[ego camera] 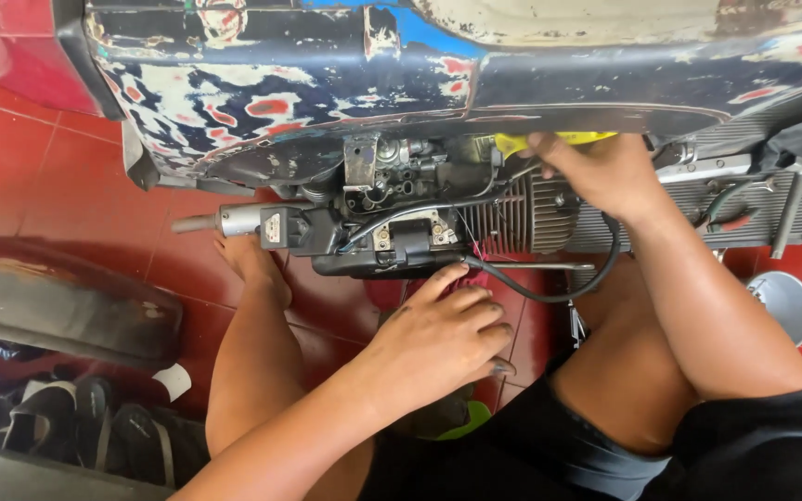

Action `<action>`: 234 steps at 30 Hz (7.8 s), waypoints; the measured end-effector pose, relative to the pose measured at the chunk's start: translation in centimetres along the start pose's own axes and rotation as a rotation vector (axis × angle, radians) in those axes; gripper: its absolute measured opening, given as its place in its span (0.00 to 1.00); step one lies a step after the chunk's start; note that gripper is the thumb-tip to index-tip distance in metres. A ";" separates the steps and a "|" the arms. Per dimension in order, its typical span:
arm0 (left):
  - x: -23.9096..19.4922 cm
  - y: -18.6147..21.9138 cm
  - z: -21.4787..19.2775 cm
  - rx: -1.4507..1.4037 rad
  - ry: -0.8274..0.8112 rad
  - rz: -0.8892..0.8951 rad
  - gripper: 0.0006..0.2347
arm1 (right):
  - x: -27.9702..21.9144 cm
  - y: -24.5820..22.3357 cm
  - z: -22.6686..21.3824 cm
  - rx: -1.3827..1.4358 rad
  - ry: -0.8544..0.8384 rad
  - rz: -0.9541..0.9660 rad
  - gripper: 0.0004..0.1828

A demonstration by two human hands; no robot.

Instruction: Cleaning and maintaining a motorcycle engine by scrubbing surfaces with a brush and adjusting components.

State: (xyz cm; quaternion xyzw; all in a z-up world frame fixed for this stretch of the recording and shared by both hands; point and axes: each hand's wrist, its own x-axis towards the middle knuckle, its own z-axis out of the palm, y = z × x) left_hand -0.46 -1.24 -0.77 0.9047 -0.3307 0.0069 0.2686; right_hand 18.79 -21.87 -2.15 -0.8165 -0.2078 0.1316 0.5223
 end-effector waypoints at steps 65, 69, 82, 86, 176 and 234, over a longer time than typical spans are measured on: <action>-1.7 -5.0 -5.5 -0.063 0.440 -0.355 0.11 | -3.7 -2.6 3.4 -0.714 0.060 -0.701 0.05; -1.5 -5.5 -4.7 -0.054 0.479 -0.392 0.12 | -4.8 -4.6 2.0 -0.570 0.229 -0.662 0.07; -0.3 -4.9 -3.9 -0.068 0.483 -0.425 0.20 | -7.6 -2.3 0.2 -0.096 -0.064 -0.505 0.15; -0.1 -4.4 -4.0 -0.029 0.429 -0.325 0.29 | -7.8 -2.6 0.0 -0.030 -0.182 -0.457 0.14; -3.4 -7.1 -5.1 -0.132 0.433 -0.608 0.09 | -1.7 -0.4 4.7 -0.483 0.046 -0.796 0.07; -4.5 -7.5 -5.8 -0.049 0.385 -0.678 0.14 | -0.4 -2.8 5.3 -0.249 -0.045 -0.581 0.09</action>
